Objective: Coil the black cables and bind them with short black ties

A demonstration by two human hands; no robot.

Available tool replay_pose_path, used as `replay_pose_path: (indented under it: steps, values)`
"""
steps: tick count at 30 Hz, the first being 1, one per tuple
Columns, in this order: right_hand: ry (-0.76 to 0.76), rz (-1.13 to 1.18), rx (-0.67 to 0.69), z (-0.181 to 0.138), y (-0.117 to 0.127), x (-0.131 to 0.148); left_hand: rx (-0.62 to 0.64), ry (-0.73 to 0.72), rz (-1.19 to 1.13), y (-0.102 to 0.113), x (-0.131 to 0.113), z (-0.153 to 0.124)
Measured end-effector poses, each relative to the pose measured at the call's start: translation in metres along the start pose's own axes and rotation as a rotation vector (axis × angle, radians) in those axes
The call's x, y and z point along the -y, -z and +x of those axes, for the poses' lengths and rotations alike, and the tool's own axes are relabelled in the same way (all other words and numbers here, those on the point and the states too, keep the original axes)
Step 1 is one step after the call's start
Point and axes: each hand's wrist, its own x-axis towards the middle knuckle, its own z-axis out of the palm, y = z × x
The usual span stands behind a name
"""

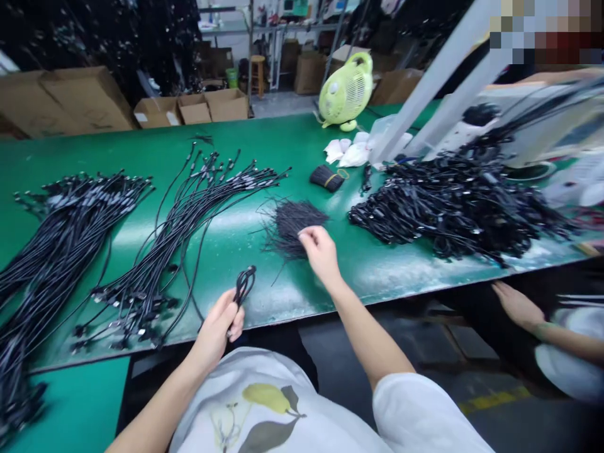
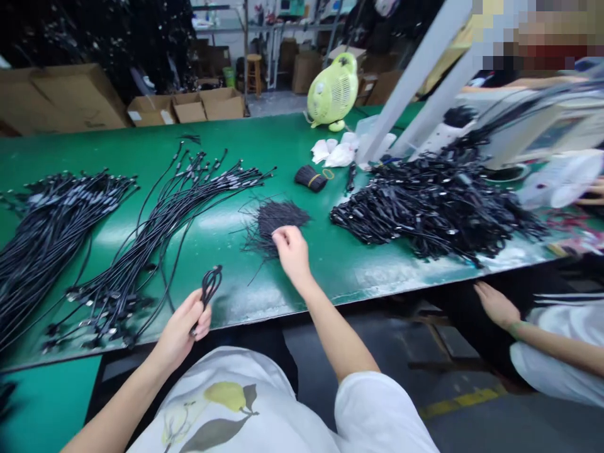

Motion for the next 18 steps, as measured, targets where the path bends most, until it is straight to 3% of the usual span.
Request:
replay_pose_path:
  steps: [2, 4, 7, 9, 12, 14, 18]
  values:
    - [0.086, 0.222, 0.270, -0.045, -0.020, 0.035, 0.052, -0.032, -0.051, -0.006, -0.001, 0.006]
    - [0.182, 0.275, 0.431, -0.082, -0.033, 0.063, 0.034, -0.089, -0.051, -0.004, 0.001, 0.012]
    - [0.421, 0.060, 0.373, -0.106, -0.043, 0.083, -0.073, -0.181, 0.137, 0.008, 0.005, 0.015]
    - [0.715, -0.115, 0.310, -0.101, -0.044, 0.089, -0.123, -0.263, 0.382, 0.017, 0.006, 0.012]
    - [1.158, -0.269, 0.323, -0.078, -0.041, 0.101, -0.119, -0.372, 0.665, 0.030, 0.004, 0.005]
    - [1.316, -0.360, 0.373, -0.064, -0.038, 0.113, -0.079, -0.327, 0.668, 0.037, 0.001, 0.001]
    - [1.494, -0.484, 0.505, -0.054, -0.035, 0.133, -0.027, -0.116, 0.453, 0.046, -0.001, -0.003]
